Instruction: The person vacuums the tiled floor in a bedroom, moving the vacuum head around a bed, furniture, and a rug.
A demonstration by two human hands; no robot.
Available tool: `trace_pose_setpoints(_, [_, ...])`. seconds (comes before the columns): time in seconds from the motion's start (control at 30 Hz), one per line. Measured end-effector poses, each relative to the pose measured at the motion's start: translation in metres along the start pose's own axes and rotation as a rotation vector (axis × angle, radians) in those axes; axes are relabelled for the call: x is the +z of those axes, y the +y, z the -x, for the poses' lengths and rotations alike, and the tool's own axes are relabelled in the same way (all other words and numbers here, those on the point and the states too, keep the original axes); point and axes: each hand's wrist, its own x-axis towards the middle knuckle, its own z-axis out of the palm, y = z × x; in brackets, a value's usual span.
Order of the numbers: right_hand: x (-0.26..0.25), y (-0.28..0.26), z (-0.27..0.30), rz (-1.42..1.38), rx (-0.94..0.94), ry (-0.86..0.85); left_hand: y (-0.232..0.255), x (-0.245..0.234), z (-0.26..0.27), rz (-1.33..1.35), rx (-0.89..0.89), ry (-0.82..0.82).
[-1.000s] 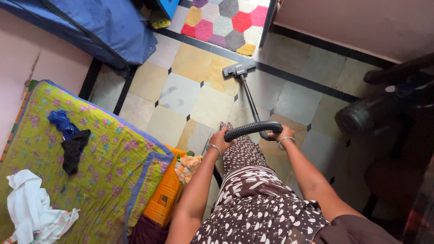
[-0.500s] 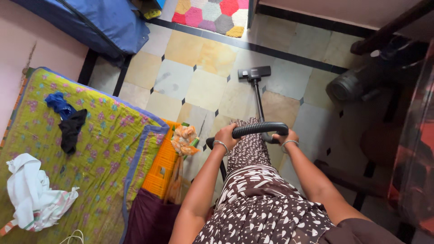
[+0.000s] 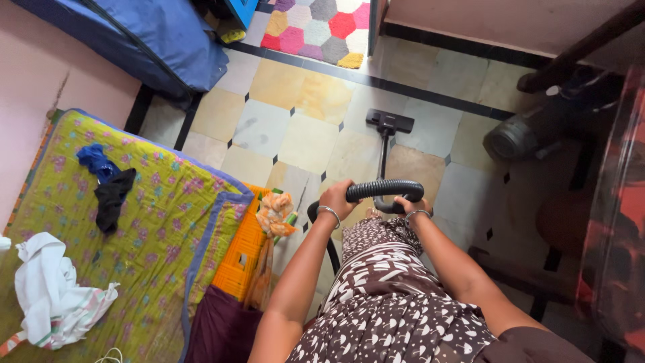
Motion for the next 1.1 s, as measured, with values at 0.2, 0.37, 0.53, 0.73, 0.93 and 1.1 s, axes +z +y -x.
trace_pose_setpoints(0.2, [0.021, -0.043, -0.051, 0.006, -0.022, 0.032, -0.014, -0.003, -0.055, -0.015, -0.048, -0.026])
trace_pose_setpoints(0.37, [0.033, -0.090, -0.113, 0.201, -0.075, 0.055, -0.022, 0.002, -0.138, -0.023, -0.058, -0.031])
trace_pose_setpoints(0.53, [0.035, -0.165, -0.184, 0.182, -0.062, 0.005, -0.012, 0.001, -0.218, -0.014, -0.117, -0.098])
trace_pose_setpoints(0.73, [0.040, -0.214, -0.247, 0.334, -0.059, 0.029, 0.000, 0.002, -0.273, 0.051, -0.148, -0.125])
trace_pose_setpoints(0.93, [0.053, -0.238, -0.281, 0.278, 0.005, 0.106, 0.003, -0.001, -0.302, 0.050, -0.262, -0.171])
trace_pose_setpoints(1.1, [0.044, -0.240, -0.283, 0.327, 0.002, 0.102, -0.001, 0.007, -0.300, -0.006, -0.280, -0.227])
